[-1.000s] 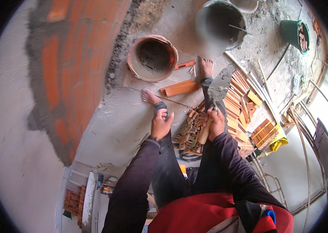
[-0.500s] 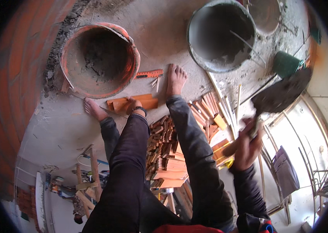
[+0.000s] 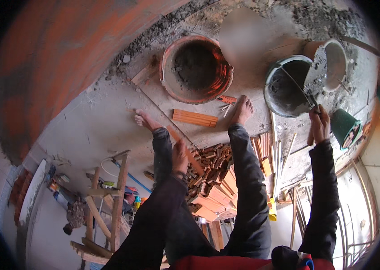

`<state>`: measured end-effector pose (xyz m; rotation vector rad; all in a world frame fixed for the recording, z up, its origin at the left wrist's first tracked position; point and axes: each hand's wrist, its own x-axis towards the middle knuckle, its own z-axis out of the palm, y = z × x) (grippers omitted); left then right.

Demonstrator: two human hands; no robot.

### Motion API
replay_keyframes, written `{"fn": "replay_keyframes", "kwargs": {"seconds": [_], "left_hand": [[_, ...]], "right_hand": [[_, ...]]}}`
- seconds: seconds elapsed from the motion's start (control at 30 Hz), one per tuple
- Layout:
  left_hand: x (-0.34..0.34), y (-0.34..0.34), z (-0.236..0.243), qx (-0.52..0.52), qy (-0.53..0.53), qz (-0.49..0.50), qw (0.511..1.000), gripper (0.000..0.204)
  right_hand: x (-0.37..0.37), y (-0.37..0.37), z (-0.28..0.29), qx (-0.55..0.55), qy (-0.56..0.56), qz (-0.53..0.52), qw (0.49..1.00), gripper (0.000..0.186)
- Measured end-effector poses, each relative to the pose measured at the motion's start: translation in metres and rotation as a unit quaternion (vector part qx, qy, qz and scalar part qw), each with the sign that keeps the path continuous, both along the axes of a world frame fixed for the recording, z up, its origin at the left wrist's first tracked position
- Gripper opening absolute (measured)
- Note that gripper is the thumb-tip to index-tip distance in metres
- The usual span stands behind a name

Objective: The person mixes mortar in a bucket using a trowel, spreads the mortar along the top edge of a brick wall, and handles a rectangular tile.

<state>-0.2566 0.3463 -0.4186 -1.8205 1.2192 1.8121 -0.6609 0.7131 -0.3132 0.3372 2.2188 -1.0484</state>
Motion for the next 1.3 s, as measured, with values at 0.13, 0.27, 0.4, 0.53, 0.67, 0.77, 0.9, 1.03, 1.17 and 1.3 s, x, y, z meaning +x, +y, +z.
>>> {"fn": "replay_keyframes", "kwargs": {"seconds": [0.13,0.27,0.4,0.53,0.67,0.77,0.9,1.03,1.17,1.3], "left_hand": [[-0.041,-0.086,0.105,0.095,0.031,0.017,0.995,0.050],[-0.053,-0.160,0.162,0.086,0.036,0.020,0.995,0.042],[-0.057,-0.209,0.188,0.078,0.037,0.031,0.996,0.047],[-0.060,-0.236,0.201,0.093,0.035,0.040,0.994,0.053],[-0.057,-0.255,0.217,0.118,0.026,0.023,0.992,0.055],[-0.040,-0.275,0.230,0.139,0.034,0.030,0.989,0.055],[-0.007,-0.303,0.236,0.160,0.046,0.042,0.985,0.051],[0.014,-0.317,0.242,0.098,-0.024,0.064,0.993,0.056],[0.068,-0.338,0.241,0.084,-0.027,0.167,0.982,0.060],[0.111,-0.364,0.254,0.089,-0.044,0.194,0.976,0.050]], "right_hand": [[-0.011,-0.037,-0.010,-0.012,0.044,-0.013,0.999,0.049],[-0.018,-0.092,-0.016,-0.003,0.045,-0.001,0.999,0.051],[-0.016,-0.112,-0.008,0.033,0.052,0.162,0.985,0.039],[-0.010,-0.161,0.003,0.208,0.219,0.141,0.943,0.032],[0.023,-0.206,-0.006,0.079,0.282,-0.071,0.954,0.015],[0.049,-0.313,0.005,-0.247,0.128,-0.229,0.933,0.021],[0.041,-0.427,-0.031,-0.385,-0.053,-0.451,0.803,0.028],[0.012,-0.471,-0.099,-0.362,-0.006,-0.446,0.819,0.030],[-0.001,-0.512,-0.117,-0.243,0.039,-0.439,0.864,0.030],[0.064,-0.517,-0.070,-0.146,0.131,-0.396,0.897,0.010]]}}
